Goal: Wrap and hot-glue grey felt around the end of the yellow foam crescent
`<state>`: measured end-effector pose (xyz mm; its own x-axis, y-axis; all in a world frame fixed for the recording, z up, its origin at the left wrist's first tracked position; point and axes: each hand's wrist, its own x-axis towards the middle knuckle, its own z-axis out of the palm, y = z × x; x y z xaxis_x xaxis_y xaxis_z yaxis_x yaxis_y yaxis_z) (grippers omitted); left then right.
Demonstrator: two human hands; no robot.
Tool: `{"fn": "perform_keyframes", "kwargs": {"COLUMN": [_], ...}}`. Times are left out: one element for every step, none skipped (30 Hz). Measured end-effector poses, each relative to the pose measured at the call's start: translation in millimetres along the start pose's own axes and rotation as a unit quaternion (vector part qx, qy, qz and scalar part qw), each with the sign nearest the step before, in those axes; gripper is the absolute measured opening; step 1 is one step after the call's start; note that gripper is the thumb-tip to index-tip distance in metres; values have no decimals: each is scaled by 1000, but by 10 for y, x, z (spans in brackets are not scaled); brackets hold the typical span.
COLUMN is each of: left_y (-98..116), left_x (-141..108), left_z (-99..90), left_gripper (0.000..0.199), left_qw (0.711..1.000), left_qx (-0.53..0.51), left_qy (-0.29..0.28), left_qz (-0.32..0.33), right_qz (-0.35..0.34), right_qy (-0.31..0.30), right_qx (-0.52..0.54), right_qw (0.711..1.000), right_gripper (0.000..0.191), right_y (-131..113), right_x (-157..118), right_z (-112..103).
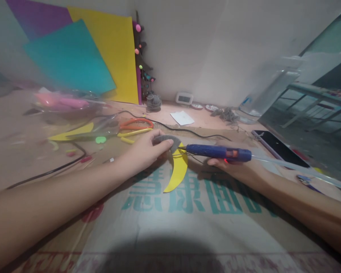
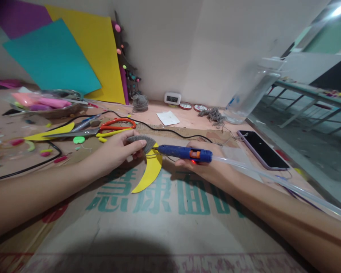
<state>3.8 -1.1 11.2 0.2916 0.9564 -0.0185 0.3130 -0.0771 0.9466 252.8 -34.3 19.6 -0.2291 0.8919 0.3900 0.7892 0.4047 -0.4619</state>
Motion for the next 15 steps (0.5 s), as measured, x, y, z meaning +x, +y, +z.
{"fn": "perform_keyframes", "kwargs": {"left_y": [4,9,12,15,14,11,4,-6,-19,-33,-45,-55,-61,-62,-58], "left_x": [0,0,0,1,1,3,5,9,14,19,26,32,37,41,44], "left_z": [0,0,0,0,0,0,0,-1,-1,-1,-1,0,2,3,4], "left_gripper": [24,24,23,23,23,23,24,24,25,25,25,25,26,26,26], "left_qw": [1000,1000,1000,1000,1000,1000,1000,1000,1000,1000,1000,999,999,999,1000], "left_qx": [3,5,5,4,2,1,0,-2,-5,-10,-17,-24,-28,-25,-18], "left_qy": [1,3,3,2,1,0,1,1,0,-1,-3,-6,-7,-6,-3], "left_qz": [1,2,2,2,3,5,8,12,15,17,19,20,22,24,25], "right_qz": [0,1,3,7,14,22,29,32,30,26,19,10,3,0,2], "right_qy": [8,12,11,5,-2,-12,-21,-26,-29,-27,-22,-17,-14,-10,-7], "right_qx": [-6,-15,-22,-27,-31,-32,-30,-26,-19,-10,-3,0,-6,-18,-32], "right_qw": [1000,1000,1000,1000,999,999,999,999,999,999,1000,1000,1000,1000,999], "right_gripper": [40,40,41,41,41,41,40,39,39,39,41,42,43,43,42], "right_y": [-10,-19,-26,-32,-34,-33,-28,-17,-3,16,37,58,77,93,105], "right_x": [2,3,4,4,4,4,4,5,8,11,15,20,25,29,32], "right_z": [0,-3,-9,-17,-25,-31,-35,-36,-34,-28,-21,-14,-7,-3,-1]}}
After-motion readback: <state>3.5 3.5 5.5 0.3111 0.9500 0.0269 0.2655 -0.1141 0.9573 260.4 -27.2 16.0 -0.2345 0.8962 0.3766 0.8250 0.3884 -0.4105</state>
